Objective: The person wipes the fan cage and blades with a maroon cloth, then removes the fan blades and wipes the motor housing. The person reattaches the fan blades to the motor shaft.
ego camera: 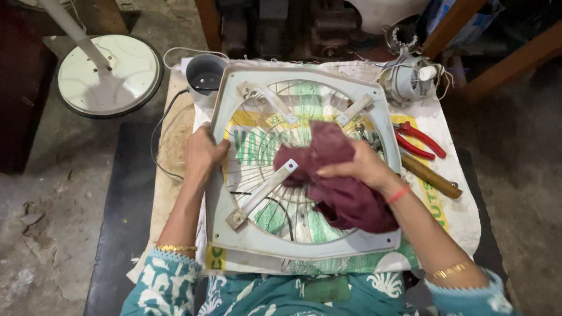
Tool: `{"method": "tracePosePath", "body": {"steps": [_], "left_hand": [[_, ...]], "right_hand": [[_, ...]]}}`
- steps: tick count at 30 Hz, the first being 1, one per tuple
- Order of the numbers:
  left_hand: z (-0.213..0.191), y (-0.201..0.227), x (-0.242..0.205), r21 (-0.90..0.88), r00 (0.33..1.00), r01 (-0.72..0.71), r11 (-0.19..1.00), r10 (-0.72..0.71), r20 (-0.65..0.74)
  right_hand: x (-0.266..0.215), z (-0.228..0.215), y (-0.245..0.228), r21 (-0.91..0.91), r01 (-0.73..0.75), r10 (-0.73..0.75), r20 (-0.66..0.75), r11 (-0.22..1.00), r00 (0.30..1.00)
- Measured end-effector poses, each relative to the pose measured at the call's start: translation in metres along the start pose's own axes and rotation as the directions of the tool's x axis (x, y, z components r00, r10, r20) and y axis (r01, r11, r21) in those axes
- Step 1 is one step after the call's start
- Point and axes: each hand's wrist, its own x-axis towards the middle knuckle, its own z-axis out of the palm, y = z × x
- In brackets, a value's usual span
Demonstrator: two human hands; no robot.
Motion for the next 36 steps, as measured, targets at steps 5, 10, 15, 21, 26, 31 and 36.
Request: {"method": "tracePosePath", "body": {"steps": [5,10,15,21,26,31,36], "left_hand": [[0.001,-0.002,0.000,-0.015,0.997,-0.064,0.998,0.063,-0.032],[0.009,-0.013,0.009,-0.014,0.997,-0.071,0.997,0.071,-0.019],[0.013,-0.018,0.010,-0.020,0.992,-0.106,0.994,0.105,-0.071],[0.008,-0.011,0.005,-0.038,0.994,-0.099,0.994,0.097,-0.047],[0.005,-0.010,0.006,-0.014,0.996,-0.092,0.996,0.092,-0.010],[0.005,-0.016,0.004,0.124,0.989,-0.149,0.981,0.148,0.022],[0.003,-0.017,0.005,0.135,0.980,-0.197,0.971,0.194,0.034]], "right_hand": [[-0.047,-0.020,0.031,0.001,0.037,-0.036,-0.136,0.999,0.990],[-0.035,-0.059,0.010,0.123,0.236,-0.131,-0.553,0.964,0.823],[-0.015,-0.077,-0.022,-0.288,0.154,-0.298,-0.570,0.945,0.765],[-0.020,-0.027,0.017,-0.911,-0.150,-0.255,-0.261,0.383,0.931],[-0.043,-0.039,0.038,-0.959,0.279,-0.355,0.245,0.046,0.902],[0.001,-0.038,0.083,-0.972,0.138,0.002,0.141,0.190,0.990],[0.088,-0.020,0.093,-0.881,0.058,-0.422,-0.166,0.469,0.891]]}}
